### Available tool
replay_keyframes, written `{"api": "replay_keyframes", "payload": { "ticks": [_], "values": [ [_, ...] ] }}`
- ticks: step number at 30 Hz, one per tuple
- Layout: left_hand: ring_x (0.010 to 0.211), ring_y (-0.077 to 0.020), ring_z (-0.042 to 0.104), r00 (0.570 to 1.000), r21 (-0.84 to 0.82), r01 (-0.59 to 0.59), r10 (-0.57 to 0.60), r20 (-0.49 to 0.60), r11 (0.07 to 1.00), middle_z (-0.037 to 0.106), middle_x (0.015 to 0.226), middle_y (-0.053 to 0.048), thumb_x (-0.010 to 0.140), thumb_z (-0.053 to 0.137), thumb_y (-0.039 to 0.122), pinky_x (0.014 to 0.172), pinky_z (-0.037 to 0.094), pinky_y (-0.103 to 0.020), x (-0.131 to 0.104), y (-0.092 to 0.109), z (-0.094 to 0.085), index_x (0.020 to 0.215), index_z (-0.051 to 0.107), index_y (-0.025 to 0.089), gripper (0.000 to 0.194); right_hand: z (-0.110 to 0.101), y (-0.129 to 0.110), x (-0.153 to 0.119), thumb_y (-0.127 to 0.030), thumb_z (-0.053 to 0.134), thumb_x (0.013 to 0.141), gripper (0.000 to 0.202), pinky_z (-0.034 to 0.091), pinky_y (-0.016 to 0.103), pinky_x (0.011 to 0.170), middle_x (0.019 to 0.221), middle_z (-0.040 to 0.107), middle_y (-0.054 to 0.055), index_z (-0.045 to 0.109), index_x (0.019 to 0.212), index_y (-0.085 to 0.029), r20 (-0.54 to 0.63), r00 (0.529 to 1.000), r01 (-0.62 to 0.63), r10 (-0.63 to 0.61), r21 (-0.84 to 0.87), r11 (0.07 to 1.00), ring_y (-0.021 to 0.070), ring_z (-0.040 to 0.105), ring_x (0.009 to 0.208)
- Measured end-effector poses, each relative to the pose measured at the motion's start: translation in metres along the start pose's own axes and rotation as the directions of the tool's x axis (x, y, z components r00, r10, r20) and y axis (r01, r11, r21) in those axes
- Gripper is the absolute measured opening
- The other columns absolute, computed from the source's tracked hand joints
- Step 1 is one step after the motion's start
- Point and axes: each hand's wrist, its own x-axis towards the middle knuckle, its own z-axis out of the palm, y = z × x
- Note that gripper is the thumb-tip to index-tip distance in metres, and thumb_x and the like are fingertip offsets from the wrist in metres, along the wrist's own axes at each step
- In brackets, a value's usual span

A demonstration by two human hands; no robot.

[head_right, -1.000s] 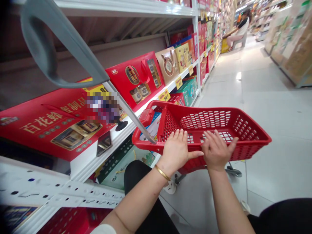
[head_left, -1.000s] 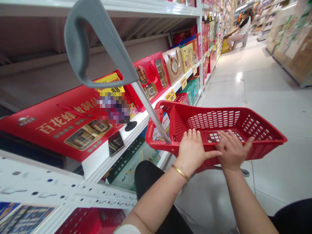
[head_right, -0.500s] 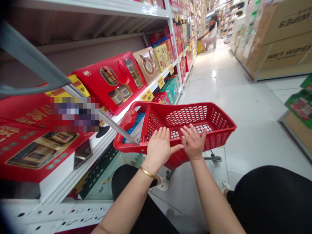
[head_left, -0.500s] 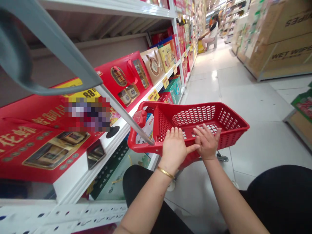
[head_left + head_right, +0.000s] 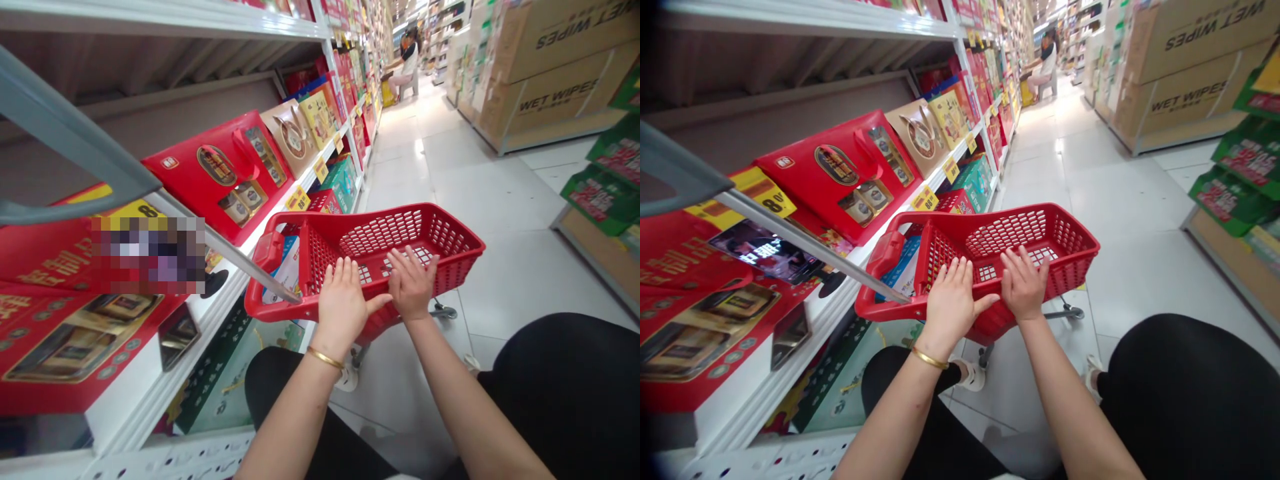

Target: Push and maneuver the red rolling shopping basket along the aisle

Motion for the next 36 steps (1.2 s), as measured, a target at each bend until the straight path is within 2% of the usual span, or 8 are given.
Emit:
{"api": "replay_keyframes", "payload": {
  "ticks": [5,11,14,18,21,25,28,36],
  "values": [
    [0.149,-0.0346,0.043,1.0,-0.006,0.014,-0.014,-0.008,1.0,0.048,0.156,-0.026,0.094,0.031,0.082,0.124,0.03,-0.049,0.003,0.003,0.002,0.151,0.048,-0.001,0.102,0.0,0.002,0.007,-0.02,0.045,0.101,0.036,0.008,0.066,0.129,0.134,0.072,0.006,0.07,0.127,-0.023,-0.125,0.979,-0.155,0.159,0.04,0.987,0.0274,0.05,0.146],
    [0.148,-0.0342,0.045,1.0,-0.007,0.005,-0.005,0.029,1.0,0.052,0.153,-0.024,0.101,0.031,0.073,0.124,0.03,-0.05,0.002,0.0,0.0,0.149,0.052,0.0,0.09,0.003,-0.052,-0.002,-0.022,0.052,0.102,0.034,0.015,0.052,0.132,0.133,0.072,0.002,0.064,0.134,-0.026,0.071,0.986,0.132,-0.149,0.202,0.97,0.0199,0.056,0.14],
    [0.148,-0.0339,0.045,0.999,-0.007,0.011,-0.011,0.038,1.0,0.051,0.154,-0.024,0.099,0.029,0.076,0.124,0.03,-0.049,-0.001,-0.001,-0.001,0.15,0.05,0.001,0.094,0.001,-0.031,-0.004,-0.021,0.053,0.102,0.036,0.011,0.054,0.132,0.133,0.072,0.004,0.062,0.136,-0.024,0.016,0.99,0.134,-0.137,0.118,0.984,0.0212,0.059,0.137],
    [0.148,-0.0346,0.045,0.999,-0.01,0.028,-0.028,0.025,1.0,0.05,0.155,-0.025,0.095,0.029,0.082,0.125,0.028,-0.048,0.0,0.001,0.0,0.151,0.05,0.0,0.101,0.0,0.006,0.002,-0.018,0.047,0.103,0.038,0.014,0.061,0.13,0.133,0.072,0.009,0.061,0.138,-0.02,-0.111,0.993,-0.047,0.05,0.029,0.998,0.0259,0.059,0.138],
    [0.148,-0.0351,0.046,0.999,-0.023,0.033,-0.032,0.025,0.999,0.051,0.154,-0.025,0.095,0.027,0.081,0.125,0.029,-0.048,0.003,0.003,0.001,0.151,0.05,-0.001,0.102,0.001,0.002,0.005,-0.02,0.041,0.104,0.04,0.018,0.064,0.128,0.134,0.071,0.01,0.061,0.139,-0.02,-0.144,0.982,-0.116,0.123,0.051,0.992,0.0278,0.056,0.14],
    [0.148,-0.0346,0.046,0.999,-0.032,0.027,-0.026,0.037,0.999,0.053,0.153,-0.025,0.098,0.026,0.078,0.125,0.029,-0.049,0.003,0.002,0.0,0.149,0.051,-0.001,0.097,0.005,-0.02,-0.007,-0.036,0.048,0.103,0.041,0.013,0.059,0.13,0.136,0.07,0.009,0.057,0.142,-0.024,0.02,0.999,0.034,-0.036,0.084,0.996,0.0269,0.054,0.142],
    [0.147,-0.0348,0.047,0.999,-0.036,0.037,-0.036,0.035,0.999,0.052,0.153,-0.024,0.096,0.029,0.08,0.124,0.029,-0.049,0.0,0.0,-0.002,0.149,0.052,0.001,0.098,0.009,-0.013,-0.021,-0.047,0.051,0.102,0.041,0.006,0.055,0.131,0.141,0.067,0.008,0.059,0.137,-0.026,0.014,0.994,0.111,-0.112,0.054,0.992,0.0265,0.05,0.145],
    [0.147,-0.0351,0.046,0.999,-0.031,0.037,-0.037,0.02,0.999,0.051,0.154,-0.024,0.094,0.027,0.082,0.125,0.029,-0.048,0.0,0.001,0.0,0.15,0.051,0.0,0.102,0.0,0.036,-0.003,-0.02,0.041,0.103,0.043,0.015,0.067,0.128,0.148,0.061,0.013,0.053,0.144,-0.021,-0.209,0.975,-0.061,0.08,0.094,0.994,0.0302,0.044,0.15]
  ]
}}
